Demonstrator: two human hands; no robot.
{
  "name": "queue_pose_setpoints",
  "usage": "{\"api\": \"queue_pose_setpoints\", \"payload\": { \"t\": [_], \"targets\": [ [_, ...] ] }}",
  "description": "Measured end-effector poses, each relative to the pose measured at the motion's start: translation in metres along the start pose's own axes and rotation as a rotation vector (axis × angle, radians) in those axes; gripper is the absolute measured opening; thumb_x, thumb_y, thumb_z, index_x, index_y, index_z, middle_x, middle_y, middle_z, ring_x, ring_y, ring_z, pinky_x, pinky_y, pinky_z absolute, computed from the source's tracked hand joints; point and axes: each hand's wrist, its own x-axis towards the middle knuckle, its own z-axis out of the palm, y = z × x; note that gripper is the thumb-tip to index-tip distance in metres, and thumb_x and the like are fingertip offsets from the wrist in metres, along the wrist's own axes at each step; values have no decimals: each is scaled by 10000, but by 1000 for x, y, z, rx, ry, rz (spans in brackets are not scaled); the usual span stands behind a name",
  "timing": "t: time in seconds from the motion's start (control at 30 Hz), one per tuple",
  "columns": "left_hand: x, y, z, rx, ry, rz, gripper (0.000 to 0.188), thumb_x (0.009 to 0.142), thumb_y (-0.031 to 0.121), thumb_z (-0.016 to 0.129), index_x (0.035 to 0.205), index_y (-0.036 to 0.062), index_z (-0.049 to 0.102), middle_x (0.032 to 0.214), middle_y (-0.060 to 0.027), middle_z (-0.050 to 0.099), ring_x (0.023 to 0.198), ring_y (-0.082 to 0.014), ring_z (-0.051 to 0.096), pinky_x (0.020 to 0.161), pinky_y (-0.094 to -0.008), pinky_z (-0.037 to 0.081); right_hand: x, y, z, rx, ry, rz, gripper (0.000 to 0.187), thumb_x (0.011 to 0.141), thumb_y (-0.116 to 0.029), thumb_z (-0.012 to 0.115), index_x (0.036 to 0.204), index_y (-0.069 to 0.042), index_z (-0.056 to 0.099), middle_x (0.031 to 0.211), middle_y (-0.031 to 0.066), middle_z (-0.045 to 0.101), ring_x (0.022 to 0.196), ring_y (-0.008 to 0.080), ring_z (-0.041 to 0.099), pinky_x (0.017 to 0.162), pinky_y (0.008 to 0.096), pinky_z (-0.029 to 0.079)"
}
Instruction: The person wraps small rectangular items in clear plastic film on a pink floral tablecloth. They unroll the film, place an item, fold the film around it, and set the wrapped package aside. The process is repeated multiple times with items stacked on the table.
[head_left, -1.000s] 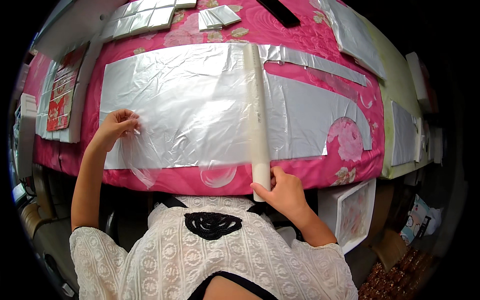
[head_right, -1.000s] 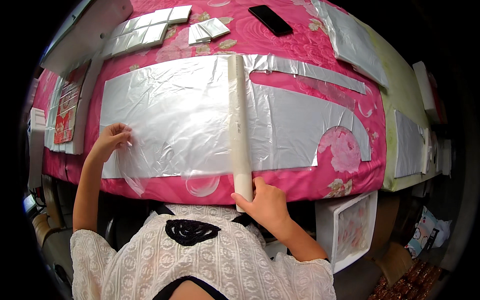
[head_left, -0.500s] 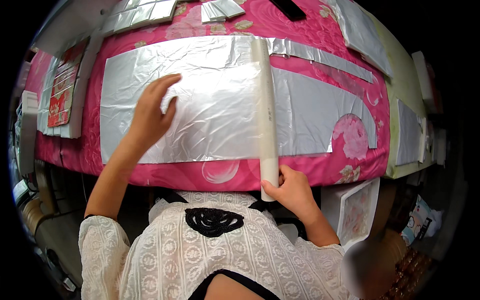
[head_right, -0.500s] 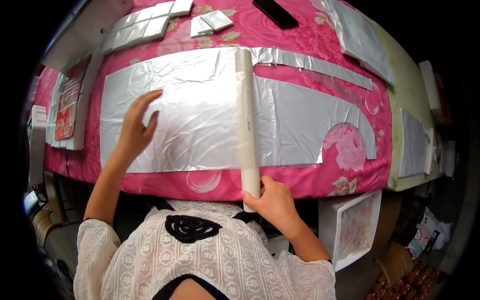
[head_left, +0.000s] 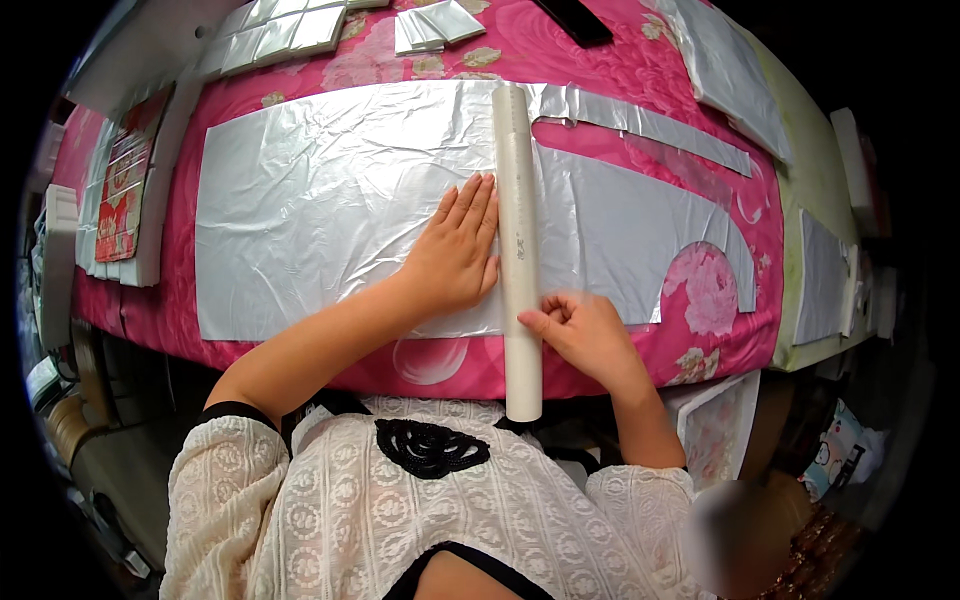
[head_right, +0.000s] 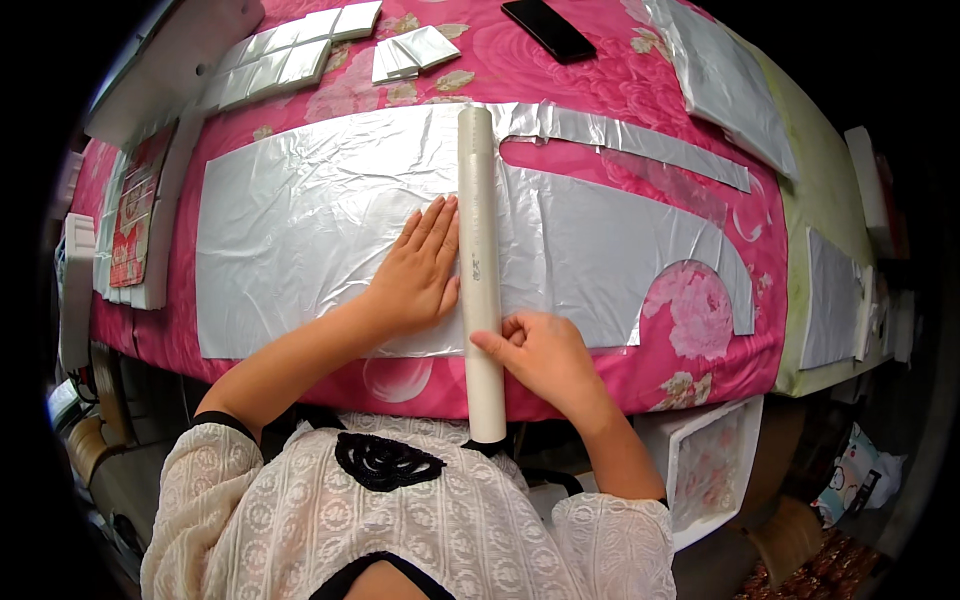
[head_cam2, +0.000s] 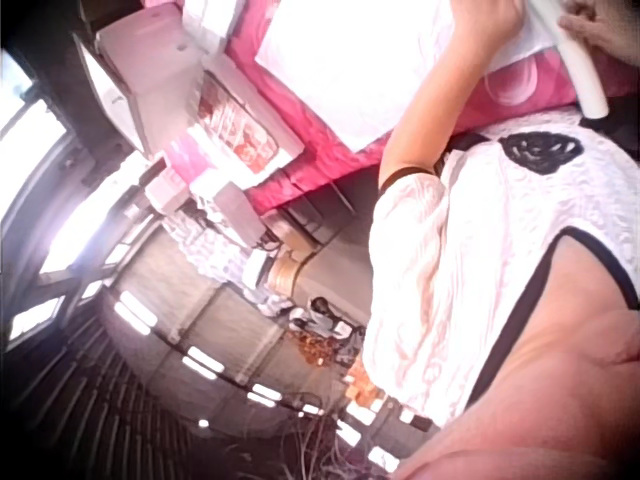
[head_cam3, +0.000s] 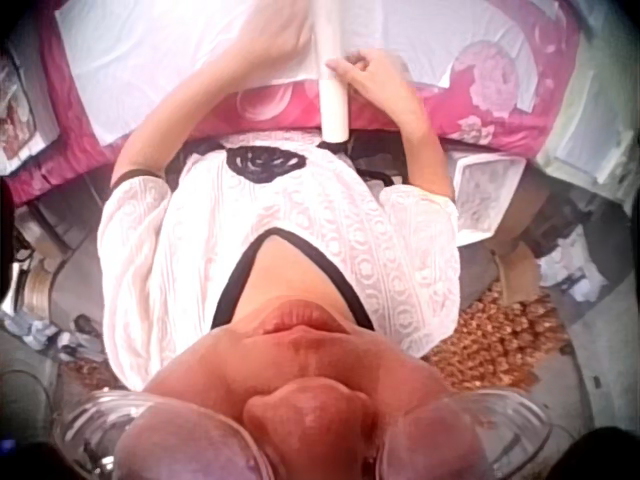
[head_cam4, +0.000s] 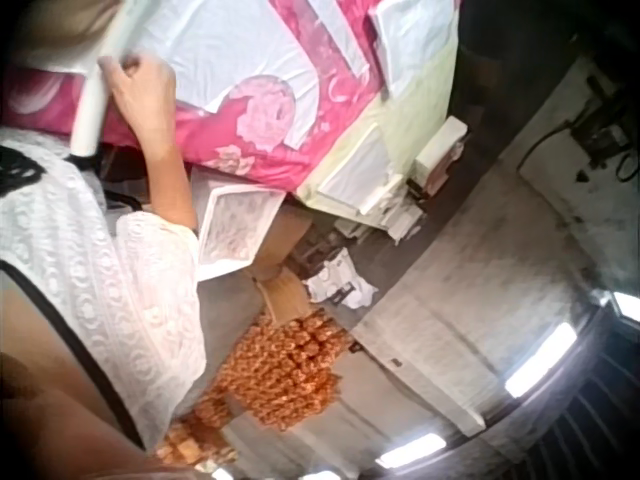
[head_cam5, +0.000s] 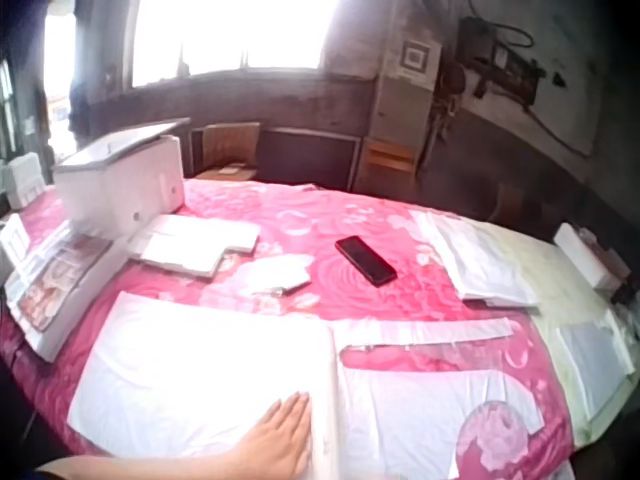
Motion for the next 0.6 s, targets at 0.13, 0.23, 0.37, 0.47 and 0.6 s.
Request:
{"api": "queue_pose_setpoints", "payload": {
  "t": [0.13, 0.23, 0.37, 0.47, 0.6],
  "targets": [
    [1, 0, 0, 26, 14, 10, 667, 847, 291, 384, 1347, -130, 254, 1426, -291, 229, 1361, -386, 179, 1115, -457, 126, 82, -22, -32, 163, -16, -48, 437, 868, -392, 595, 877, 42, 637, 753, 65, 652, 659, 104, 614, 609, 234, 499],
    [3, 2, 0, 56, -18, -1, 668, 849, 295, 376, 1348, -131, 252, 1422, -293, 234, 1362, -389, 175, 1116, -456, 121, 137, -27, -44, 503, -63, -104, 385, 898, -366, 560, 921, 13, 621, 836, 57, 646, 697, 106, 606, 664, 229, 504],
    [4, 3, -4, 48, -35, -20, 668, 845, 288, 375, 1352, -127, 246, 1419, -295, 239, 1362, -391, 171, 1119, -456, 106, 168, -44, -44, 1029, -15, -158, 318, 922, -260, 520, 1075, 17, 552, 953, 91, 613, 890, 161, 586, 788, 273, 479],
    [4, 5, -8, 43, -70, -28, 671, 834, 268, 384, 1360, -120, 231, 1425, -291, 226, 1365, -391, 160, 1121, -456, 97, 188, -37, -54, 1491, 91, -157, 287, 916, -225, 523, 1074, 14, 530, 998, 123, 598, 962, 219, 565, 825, 328, 476],
    [4, 4, -10, 73, -122, -30, 692, 816, 257, 399, 1364, -124, 214, 1447, -274, 191, 1373, -377, 144, 1125, -445, 90, 212, 20, -123, 1708, 229, -302, 300, 887, -191, 507, 1094, 23, 541, 1082, 146, 618, 1020, 288, 577, 940, 438, 439]
  ]
}}
